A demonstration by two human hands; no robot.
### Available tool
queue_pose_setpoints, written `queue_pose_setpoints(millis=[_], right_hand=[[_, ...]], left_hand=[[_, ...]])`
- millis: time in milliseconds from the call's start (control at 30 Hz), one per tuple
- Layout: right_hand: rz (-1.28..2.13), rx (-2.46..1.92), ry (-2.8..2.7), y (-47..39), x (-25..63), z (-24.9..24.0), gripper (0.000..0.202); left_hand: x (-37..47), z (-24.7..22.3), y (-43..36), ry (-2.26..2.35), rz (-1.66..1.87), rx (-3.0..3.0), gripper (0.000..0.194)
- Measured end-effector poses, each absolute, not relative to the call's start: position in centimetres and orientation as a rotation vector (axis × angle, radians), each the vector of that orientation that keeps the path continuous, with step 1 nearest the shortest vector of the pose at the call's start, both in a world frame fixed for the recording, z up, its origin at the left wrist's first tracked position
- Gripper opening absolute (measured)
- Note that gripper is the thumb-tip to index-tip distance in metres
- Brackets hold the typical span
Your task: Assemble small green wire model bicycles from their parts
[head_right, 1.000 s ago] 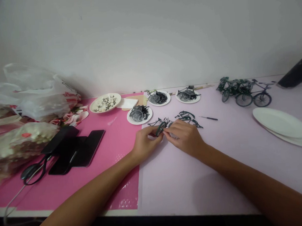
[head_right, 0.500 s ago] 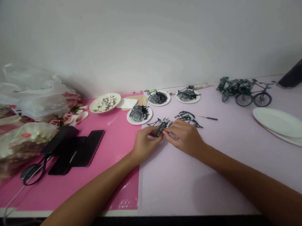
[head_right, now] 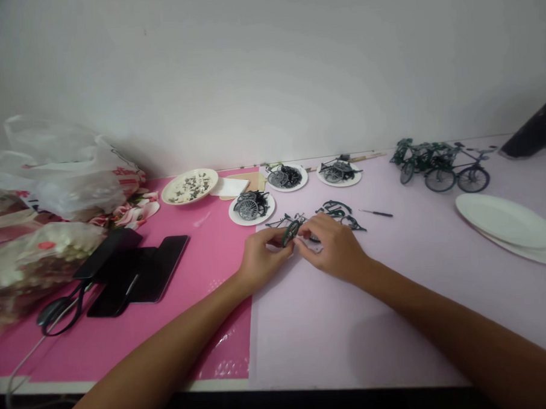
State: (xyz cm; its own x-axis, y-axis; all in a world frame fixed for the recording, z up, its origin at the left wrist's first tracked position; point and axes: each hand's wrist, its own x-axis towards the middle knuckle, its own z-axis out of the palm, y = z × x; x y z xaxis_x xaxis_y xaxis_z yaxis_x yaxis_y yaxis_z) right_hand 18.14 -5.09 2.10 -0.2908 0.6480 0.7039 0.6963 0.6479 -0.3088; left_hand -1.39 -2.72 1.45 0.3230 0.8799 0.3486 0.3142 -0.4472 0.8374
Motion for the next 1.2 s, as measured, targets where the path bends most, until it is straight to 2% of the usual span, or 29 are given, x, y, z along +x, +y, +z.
queue_pose_setpoints(millis=[267, 533, 700, 1000, 1133, 1200], right_hand=[[0.032, -1.103, -2.141, -5.16, 18.22, 1.97, 0.010], [-0.047, -1.125, -2.149, -5.08, 18.34, 2.27, 0.021], [-0.028, -1.096, -2.123, -5.12, 18.39, 2.11, 0.009], [-0.090, -1.102, -2.130, -5.04, 18.21, 1.96, 0.010], [-0.029, -1.129, -2.156, -5.03, 18.45, 1.99, 0.017], [0.006, -1.138, -2.158, -5.06, 18.54, 1.97, 0.013]], left_hand=[[-1.40, 1.78, -2.88, 1.021, 1.050, 1.949, 0.025], [-1.27, 1.45, -2.84, 1.032, 1.066, 1.967, 0.025], [-1.40, 1.38, -2.74, 1.017, 1.058, 1.984, 0.022], [-1.41, 1.33, -2.67, 1.000, 1.050, 2.000, 0.021], [-1.41, 1.21, -2.66, 1.002, 1.071, 2.012, 0.024], [-1.44, 1.19, -2.64, 0.998, 1.071, 2.018, 0.025]])
